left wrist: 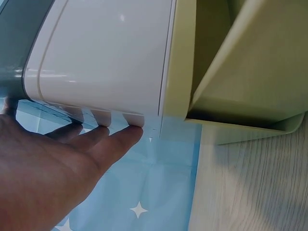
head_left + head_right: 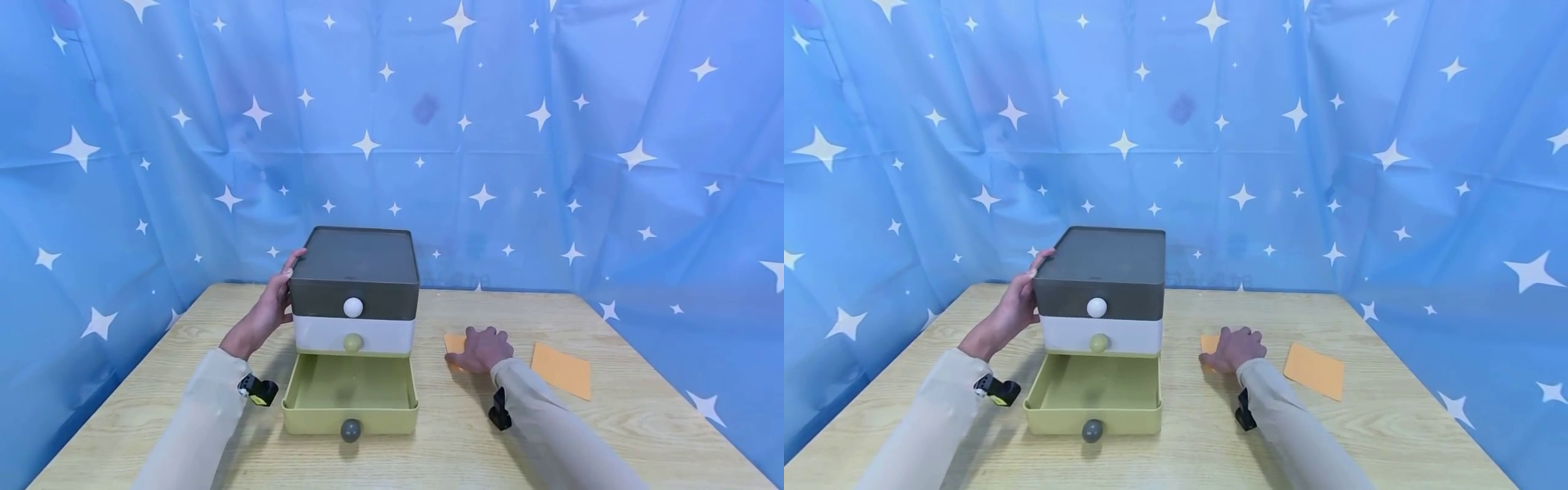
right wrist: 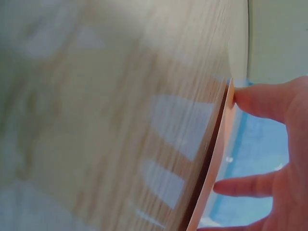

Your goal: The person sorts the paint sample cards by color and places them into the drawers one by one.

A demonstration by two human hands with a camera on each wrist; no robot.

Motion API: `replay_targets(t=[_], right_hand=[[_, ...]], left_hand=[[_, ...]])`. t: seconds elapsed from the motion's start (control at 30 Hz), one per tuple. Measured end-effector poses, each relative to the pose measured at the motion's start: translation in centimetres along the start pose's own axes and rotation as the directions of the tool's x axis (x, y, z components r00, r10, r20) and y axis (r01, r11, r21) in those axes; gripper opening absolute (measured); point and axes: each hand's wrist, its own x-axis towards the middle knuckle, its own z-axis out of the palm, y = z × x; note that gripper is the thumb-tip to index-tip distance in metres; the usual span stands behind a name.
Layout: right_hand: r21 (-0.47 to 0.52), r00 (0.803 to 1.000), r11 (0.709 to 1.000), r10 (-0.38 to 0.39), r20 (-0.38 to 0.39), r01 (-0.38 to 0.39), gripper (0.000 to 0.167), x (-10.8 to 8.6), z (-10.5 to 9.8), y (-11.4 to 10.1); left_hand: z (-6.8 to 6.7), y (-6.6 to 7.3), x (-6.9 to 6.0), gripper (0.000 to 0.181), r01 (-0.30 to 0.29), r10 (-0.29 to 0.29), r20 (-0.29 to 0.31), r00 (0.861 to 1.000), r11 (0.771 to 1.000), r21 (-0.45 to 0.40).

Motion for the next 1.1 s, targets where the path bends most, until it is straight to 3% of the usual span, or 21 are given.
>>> replay_targets(t=[0.27, 0.5, 0.67, 0.87, 1.1], right_hand=[[0.002, 1.000, 1.000, -0.021, -0.008, 0.021, 0.071, 0.1, -0.2, 0.4], [0.046, 0.999, 0.998, -0.045, 0.004, 0.044, 0.075, -0.3, -0.8, 0.8], [0.058, 0.995, 0.994, -0.092, -0.034, 0.094, 0.075, -1.3, -1.5, 0.7], [0.042, 0.977, 0.979, -0.193, -0.091, 0.197, 0.069, -3.7, -2.5, 0.4], [0.049, 0.938, 0.947, -0.306, -0.164, 0.318, 0.062, -6.5, -3.1, -0.7]], left_hand=[[0.0, -0.1, 0.0, 0.057, 0.008, -0.008, 0.000, 1.000, 1.000, 0.002], [0.1, -0.3, -0.1, 0.056, 0.011, -0.011, 0.000, 1.000, 1.000, -0.002], [0.1, -0.3, -0.2, 0.056, 0.004, -0.004, -0.004, 1.000, 1.000, 0.002], [0.3, -0.3, 0.2, 0.055, 0.003, -0.003, 0.007, 1.000, 1.000, 0.001], [0.1, -0.2, 0.0, 0.055, -0.010, 0.010, -0.003, 1.000, 1.000, 0.028]])
